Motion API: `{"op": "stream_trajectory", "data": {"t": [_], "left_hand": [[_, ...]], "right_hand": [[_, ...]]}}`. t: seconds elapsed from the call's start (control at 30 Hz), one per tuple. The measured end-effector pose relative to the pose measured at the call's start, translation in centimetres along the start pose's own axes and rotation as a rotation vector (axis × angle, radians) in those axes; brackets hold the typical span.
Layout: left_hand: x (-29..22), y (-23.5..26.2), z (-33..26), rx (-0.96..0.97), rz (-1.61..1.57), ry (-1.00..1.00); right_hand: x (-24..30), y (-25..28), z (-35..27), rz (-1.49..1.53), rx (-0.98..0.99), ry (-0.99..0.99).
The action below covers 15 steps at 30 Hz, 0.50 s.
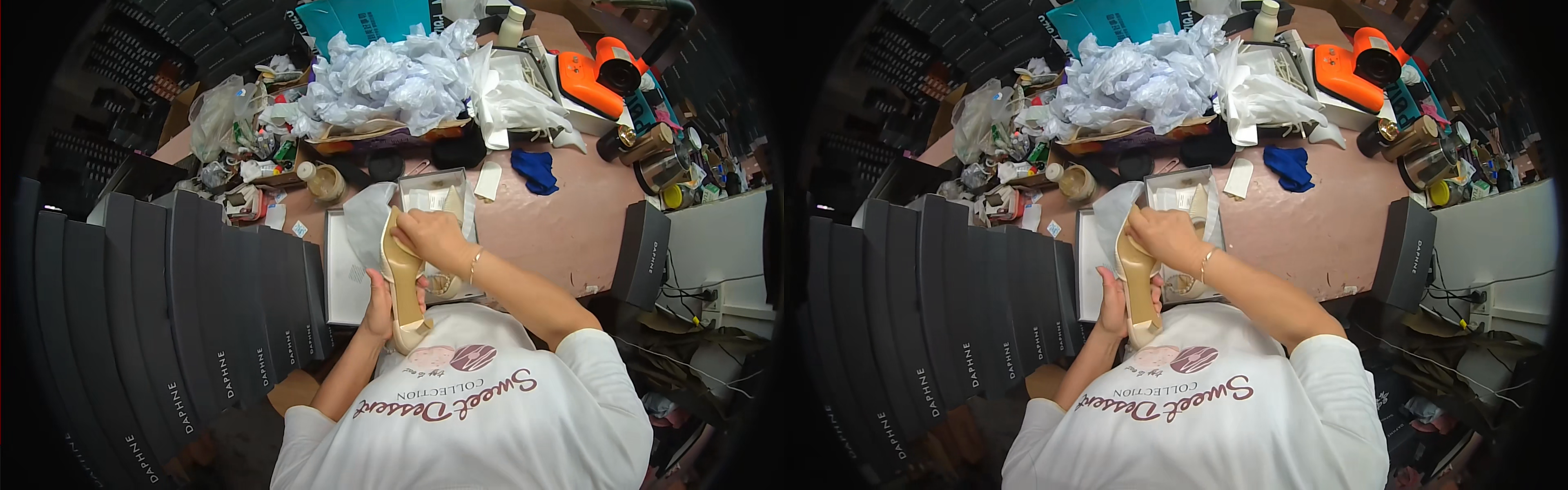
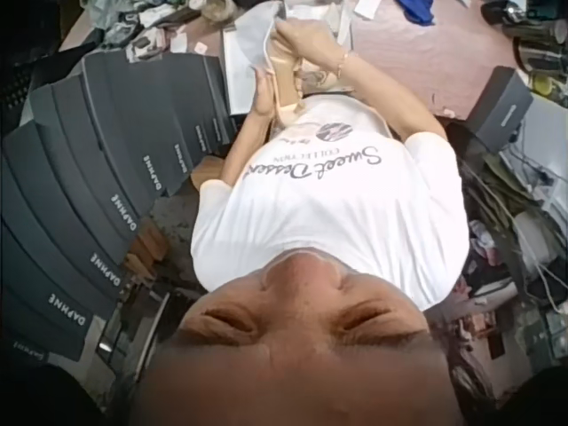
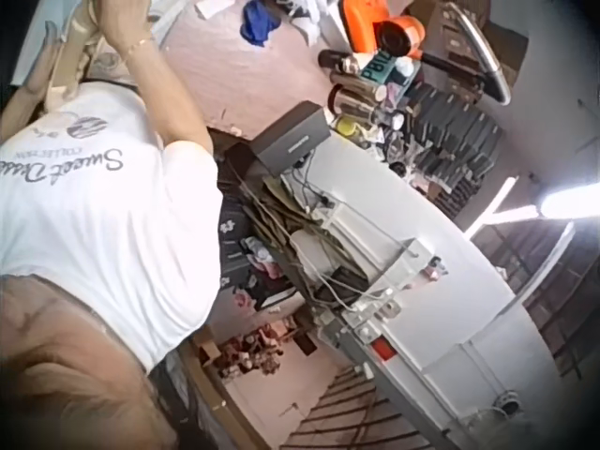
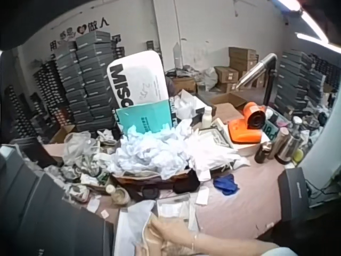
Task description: Inspecting, cleaning, and packing high-heeled shoes into boxes.
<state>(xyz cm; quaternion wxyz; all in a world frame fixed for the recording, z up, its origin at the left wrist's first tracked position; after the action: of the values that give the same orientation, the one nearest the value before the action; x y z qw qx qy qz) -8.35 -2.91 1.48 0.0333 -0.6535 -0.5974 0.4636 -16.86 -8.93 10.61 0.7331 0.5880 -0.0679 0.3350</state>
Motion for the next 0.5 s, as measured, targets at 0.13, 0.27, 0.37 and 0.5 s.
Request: {"op": "stream_trajectory", "data": {"t": [0.13,0.27,0.37,0.5], "left_hand": [[0.8,2.5,0.4,-0.131,-0.101,-0.005],[0.7,1.6,0.4,0.007,-0.194,-0.013],[-0.3,1.2,0.2,0.120,-0.144,-0.036],[-3.2,3.1,0.3,-0.056,-0.283,-0.112]], "right_hand": [[6.1,-2.0,-3.3,0.144,0.011,0.318],[3.1,-1.9,-1.9,0.021,0.007,0.330],[-7.1,2.8,0.7,-0.250,-0.229,-0.017],[-9.3,7.5,-1.6,-0.583,-0.178,-0.085]]}}
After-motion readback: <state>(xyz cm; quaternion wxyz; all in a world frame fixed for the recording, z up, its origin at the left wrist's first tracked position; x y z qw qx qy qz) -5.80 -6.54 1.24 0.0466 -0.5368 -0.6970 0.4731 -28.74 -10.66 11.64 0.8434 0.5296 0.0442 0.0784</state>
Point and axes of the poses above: each hand's wrist, its own z-axis towards the middle knuckle, its own y-axis out of the back of the hand, x = y × z, the point moved 10 cm from there along z, towards the middle knuckle, and after that the axes turned 6 degrees about y, right-handed, at the moved point
